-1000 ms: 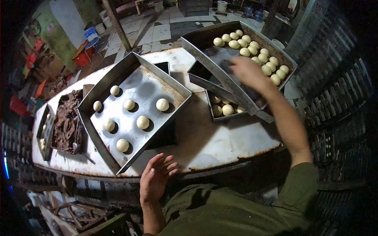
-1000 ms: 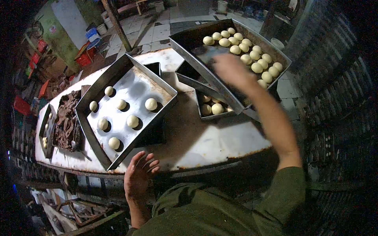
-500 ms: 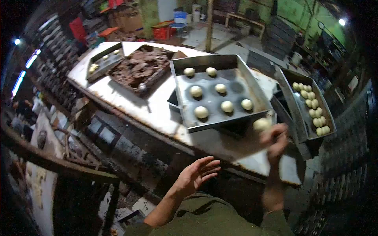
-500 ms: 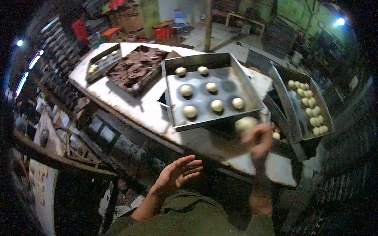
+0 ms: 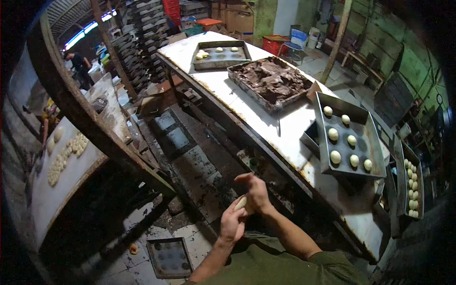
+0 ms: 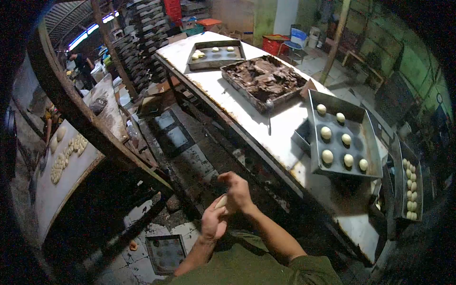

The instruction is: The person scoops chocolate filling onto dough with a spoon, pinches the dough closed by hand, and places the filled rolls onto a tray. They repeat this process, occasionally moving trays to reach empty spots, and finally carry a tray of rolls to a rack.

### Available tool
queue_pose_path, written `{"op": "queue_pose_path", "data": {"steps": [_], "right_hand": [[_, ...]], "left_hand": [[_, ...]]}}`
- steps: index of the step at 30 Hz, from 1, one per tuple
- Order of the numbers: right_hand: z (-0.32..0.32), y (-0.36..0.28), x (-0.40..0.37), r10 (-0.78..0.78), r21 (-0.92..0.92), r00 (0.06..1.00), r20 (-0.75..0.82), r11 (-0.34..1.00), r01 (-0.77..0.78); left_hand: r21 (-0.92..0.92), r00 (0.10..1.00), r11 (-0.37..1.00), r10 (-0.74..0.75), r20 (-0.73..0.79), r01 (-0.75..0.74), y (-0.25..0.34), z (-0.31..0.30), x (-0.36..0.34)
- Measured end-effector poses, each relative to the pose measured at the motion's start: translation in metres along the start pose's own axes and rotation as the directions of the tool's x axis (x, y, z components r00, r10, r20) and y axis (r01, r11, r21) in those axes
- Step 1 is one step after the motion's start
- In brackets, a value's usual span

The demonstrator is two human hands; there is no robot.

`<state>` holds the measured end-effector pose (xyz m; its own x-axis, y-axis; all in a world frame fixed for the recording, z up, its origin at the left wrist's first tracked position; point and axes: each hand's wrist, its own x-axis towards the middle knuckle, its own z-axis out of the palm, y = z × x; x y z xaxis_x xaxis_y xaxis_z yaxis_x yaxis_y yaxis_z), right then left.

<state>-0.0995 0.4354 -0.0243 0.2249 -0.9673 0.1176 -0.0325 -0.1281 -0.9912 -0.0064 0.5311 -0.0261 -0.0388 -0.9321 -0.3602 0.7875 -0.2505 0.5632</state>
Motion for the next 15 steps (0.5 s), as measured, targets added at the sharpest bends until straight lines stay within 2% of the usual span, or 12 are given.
{"op": "queue_pose_path", "data": {"steps": [2,3,4,6,7,8,9,10,11,12,15], "right_hand": [[-0.004,0.009,0.030,0.166,0.174,0.986,0.001,0.971,-0.164],[-0.004,0.006,0.037,0.110,0.074,0.994,-0.023,0.991,-0.108],[0.001,0.006,0.046,0.109,0.084,0.994,-0.023,0.991,-0.107],[0.009,0.010,0.068,-0.202,0.137,0.969,-0.141,0.966,0.221],[-0.006,0.009,0.089,-0.279,-0.185,0.958,-0.063,0.947,0.263],[-0.017,0.025,0.116,-0.422,-0.022,0.896,-0.142,0.906,0.423],[-0.030,0.031,0.143,-0.255,-0.095,0.935,-0.246,0.967,0.238],[-0.044,0.037,0.170,-0.085,-0.144,0.930,-0.357,0.989,0.035],[-0.064,0.046,0.198,-0.226,-0.355,0.846,-0.483,0.934,0.046],[-0.084,0.058,0.223,-0.379,-0.555,0.742,-0.553,0.832,0.011],[-0.121,0.088,0.273,-0.401,-0.643,0.626,-0.669,0.735,-0.215]], "left_hand": [[-0.206,0.976,0.974,-0.045,0.212,0.090,0.018,-0.016,0.011],[-0.211,0.969,0.974,-0.027,0.246,0.081,0.025,-0.019,0.021],[-0.201,0.970,0.976,-0.028,0.242,0.078,0.029,-0.017,0.034],[0.137,0.989,0.981,0.130,0.068,-0.139,0.036,0.006,0.067],[0.150,0.993,0.986,0.063,0.099,-0.078,0.044,0.026,0.073],[0.108,0.987,0.992,0.054,0.150,-0.071,0.043,0.016,0.097],[-0.005,0.977,0.999,-0.046,0.207,0.048,0.051,0.014,0.114],[-0.108,0.952,0.979,-0.140,0.273,0.175,0.063,0.015,0.130],[-0.179,0.933,0.959,-0.153,0.326,0.220,0.068,0.019,0.144],[-0.203,0.947,0.959,-0.134,0.293,0.198,0.074,0.027,0.154],[0.008,0.993,0.995,-0.097,0.073,0.096,0.075,0.029,0.202]]}}
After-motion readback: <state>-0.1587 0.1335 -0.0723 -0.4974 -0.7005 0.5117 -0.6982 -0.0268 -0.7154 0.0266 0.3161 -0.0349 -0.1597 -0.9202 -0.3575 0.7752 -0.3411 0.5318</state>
